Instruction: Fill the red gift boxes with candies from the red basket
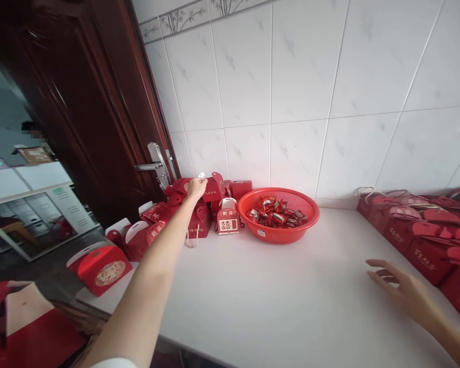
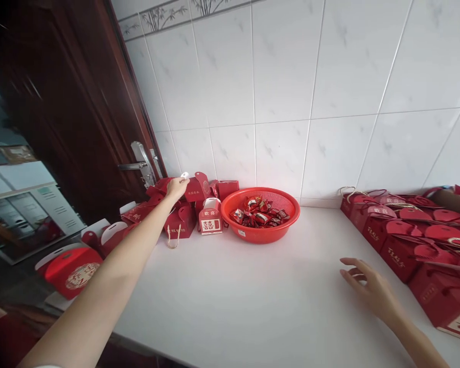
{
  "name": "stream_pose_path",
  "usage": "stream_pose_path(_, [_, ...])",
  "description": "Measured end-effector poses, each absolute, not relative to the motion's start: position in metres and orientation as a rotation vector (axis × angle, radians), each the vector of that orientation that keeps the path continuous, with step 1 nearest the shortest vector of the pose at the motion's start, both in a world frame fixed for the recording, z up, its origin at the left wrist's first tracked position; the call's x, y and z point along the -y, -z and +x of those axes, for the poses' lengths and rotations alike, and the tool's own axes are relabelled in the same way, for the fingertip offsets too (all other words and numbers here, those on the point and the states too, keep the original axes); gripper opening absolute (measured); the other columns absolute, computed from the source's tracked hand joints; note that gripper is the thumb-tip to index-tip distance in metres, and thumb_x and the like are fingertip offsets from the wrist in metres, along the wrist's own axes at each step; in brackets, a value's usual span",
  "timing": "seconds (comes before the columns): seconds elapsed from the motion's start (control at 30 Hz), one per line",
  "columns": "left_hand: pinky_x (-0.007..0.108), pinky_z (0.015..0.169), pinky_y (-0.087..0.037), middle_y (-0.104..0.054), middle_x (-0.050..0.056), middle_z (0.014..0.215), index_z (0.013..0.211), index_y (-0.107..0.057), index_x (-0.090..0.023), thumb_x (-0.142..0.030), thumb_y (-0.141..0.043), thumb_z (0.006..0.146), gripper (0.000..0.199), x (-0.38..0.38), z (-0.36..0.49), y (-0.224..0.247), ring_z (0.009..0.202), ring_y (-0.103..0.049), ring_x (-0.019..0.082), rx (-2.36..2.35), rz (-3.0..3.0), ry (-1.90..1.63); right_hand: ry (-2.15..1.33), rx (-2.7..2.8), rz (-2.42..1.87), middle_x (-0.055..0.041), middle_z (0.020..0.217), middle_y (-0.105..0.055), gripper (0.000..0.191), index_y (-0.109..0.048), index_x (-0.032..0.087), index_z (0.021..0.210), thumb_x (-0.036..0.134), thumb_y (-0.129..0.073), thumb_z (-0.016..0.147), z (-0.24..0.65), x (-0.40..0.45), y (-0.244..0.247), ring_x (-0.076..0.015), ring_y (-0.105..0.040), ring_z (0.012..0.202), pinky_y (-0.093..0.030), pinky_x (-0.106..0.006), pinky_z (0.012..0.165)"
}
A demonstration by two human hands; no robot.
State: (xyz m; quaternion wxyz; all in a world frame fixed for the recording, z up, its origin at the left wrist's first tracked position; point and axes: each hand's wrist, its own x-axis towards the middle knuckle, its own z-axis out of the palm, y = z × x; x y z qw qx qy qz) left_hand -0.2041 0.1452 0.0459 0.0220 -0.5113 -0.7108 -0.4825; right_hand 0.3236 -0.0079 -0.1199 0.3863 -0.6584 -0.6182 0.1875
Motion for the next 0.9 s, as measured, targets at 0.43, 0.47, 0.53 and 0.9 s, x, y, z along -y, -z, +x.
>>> stream_pose_path(0.43, [0.034, 0.085, -0.054, -0.076, 0.006, 0.087, 0.080, -0.076, -0.015, -0.036, -0.081, 0.059, 0.030, -0.064, -0.107, -0.043, 0.089, -0.070, 0.023, 1.289, -1.838, 2.750, -0.300, 1.593, -1.550, -0.0065, 0.073, -0.070, 0.035, -0.066, 0.024, 0.087, 0.055, -0.054, 0.075, 0.320, 0.007, 0.126, -0.0251, -0.069, 0.068, -0.050, -0.031, 0.051])
stream_pose_path(0.47, [0.035, 0.086, -0.054, -0.076, 0.006, 0.087, 0.080, -0.076, -0.016, -0.037, -0.080, 0.062, 0.028, -0.054, -0.093, -0.035, 0.090, -0.070, 0.023, 1.279, -1.975, 2.687, -0.273, 1.581, -1.519, -0.0071, 0.074, -0.070, 0.034, -0.066, 0.023, 0.087, 0.053, -0.054, 0.077, 0.314, 0.008, 0.121, -0.0248, -0.069, 0.068, -0.049, -0.029, 0.048])
stream_pose_path(0.53, [0.034, 0.084, -0.054, -0.076, 0.006, 0.086, 0.080, -0.076, -0.018, -0.037, -0.077, 0.069, 0.023, -0.038, -0.068, -0.017, 0.088, -0.069, 0.022, 1.259, -2.275, 2.487, -0.228, 1.568, -1.414, -0.0076, 0.076, -0.071, 0.030, -0.066, 0.022, 0.086, 0.048, -0.054, 0.080, 0.297, 0.011, 0.106, -0.0234, -0.069, 0.068, -0.048, -0.027, 0.047])
stream_pose_path(0.9, [0.032, 0.086, -0.052, -0.072, 0.005, 0.089, 0.080, -0.067, -0.019, -0.030, -0.071, 0.076, 0.012, -0.029, -0.007, 0.036, 0.089, -0.067, 0.020, 1.304, -2.820, 2.102, -0.224, 2.320, -0.946, 0.0007, 0.065, -0.058, 0.017, -0.063, 0.018, 0.078, 0.011, -0.050, 0.086, 0.172, 0.011, 0.012, -0.0093, -0.044, 0.053, -0.034, -0.022, 0.053])
